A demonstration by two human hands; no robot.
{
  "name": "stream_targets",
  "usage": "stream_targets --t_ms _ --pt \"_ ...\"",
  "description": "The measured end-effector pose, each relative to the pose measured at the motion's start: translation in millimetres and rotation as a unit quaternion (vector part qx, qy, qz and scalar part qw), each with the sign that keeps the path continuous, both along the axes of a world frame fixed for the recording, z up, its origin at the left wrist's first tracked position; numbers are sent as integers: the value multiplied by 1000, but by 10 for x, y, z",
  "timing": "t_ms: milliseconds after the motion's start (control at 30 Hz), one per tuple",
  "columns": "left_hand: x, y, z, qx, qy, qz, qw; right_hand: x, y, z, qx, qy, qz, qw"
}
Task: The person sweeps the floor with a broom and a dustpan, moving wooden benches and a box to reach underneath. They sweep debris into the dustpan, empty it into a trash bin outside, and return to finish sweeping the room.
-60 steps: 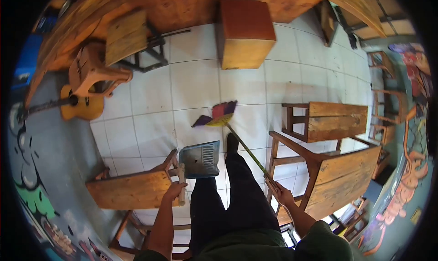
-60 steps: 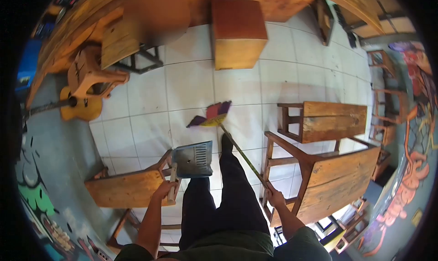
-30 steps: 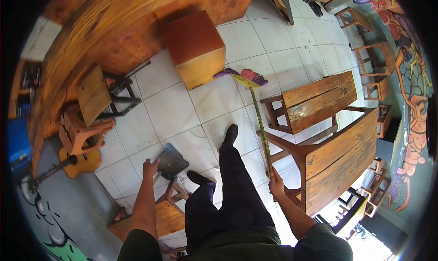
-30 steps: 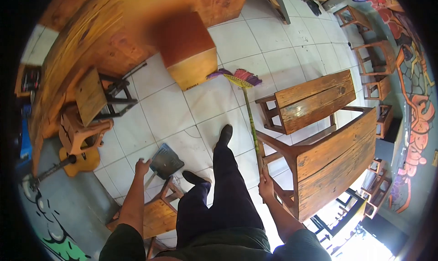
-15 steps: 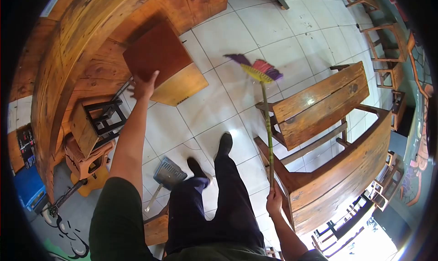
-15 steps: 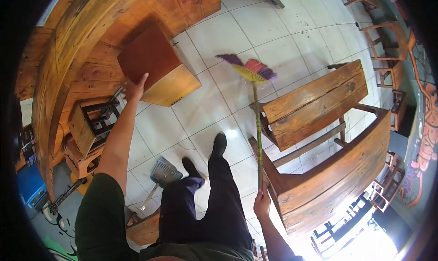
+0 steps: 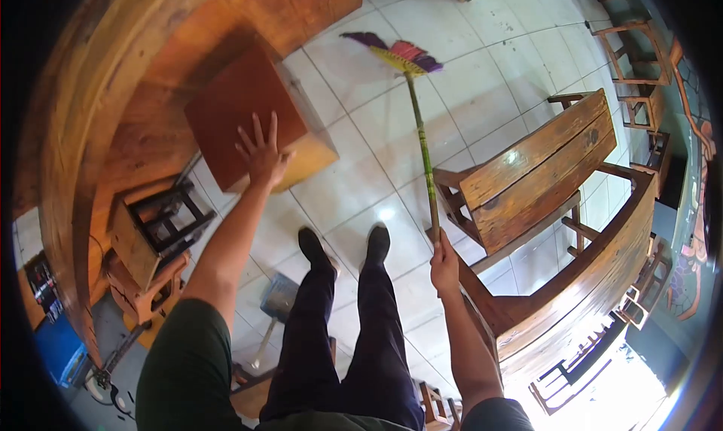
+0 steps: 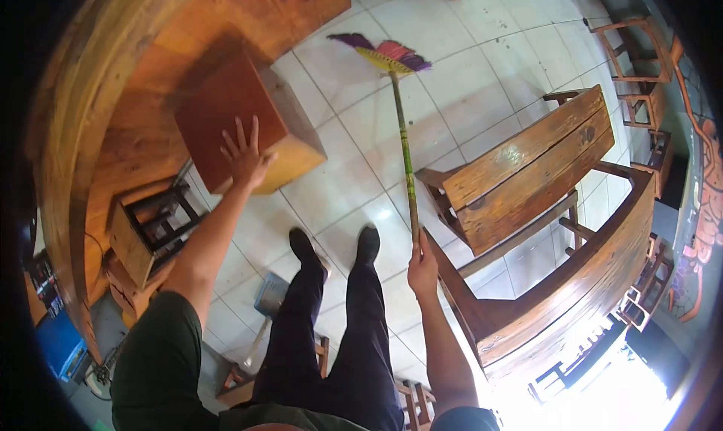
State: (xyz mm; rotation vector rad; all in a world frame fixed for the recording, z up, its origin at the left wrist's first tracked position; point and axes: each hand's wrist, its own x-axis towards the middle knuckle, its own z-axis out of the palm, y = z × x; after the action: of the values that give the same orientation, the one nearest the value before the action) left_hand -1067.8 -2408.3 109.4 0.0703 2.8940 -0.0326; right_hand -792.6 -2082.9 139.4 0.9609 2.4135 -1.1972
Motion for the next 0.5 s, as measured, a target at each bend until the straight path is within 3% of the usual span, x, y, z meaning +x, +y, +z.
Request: stream_targets --t_ms 200,300,333,433,500 --pt "692 -321 199 -36 -83 -155 984 -783 -50 -145 10 30 -4 1000" --pt "990 -414 374 -55 -149 -198 967 -915 -151 -40 -241 -66 -110 962" --pt "993 -364 461 -37 -179 -198 963 -952 -158 74 -255 -115 -121 952" --pt "975 -285 399 44 -106 -168 979 -872 -135 -376 -93 -27 -112 989" --pt "739 -125 313 47 -75 -152 984 -1032 -70 -438 -57 -20 -99 993"
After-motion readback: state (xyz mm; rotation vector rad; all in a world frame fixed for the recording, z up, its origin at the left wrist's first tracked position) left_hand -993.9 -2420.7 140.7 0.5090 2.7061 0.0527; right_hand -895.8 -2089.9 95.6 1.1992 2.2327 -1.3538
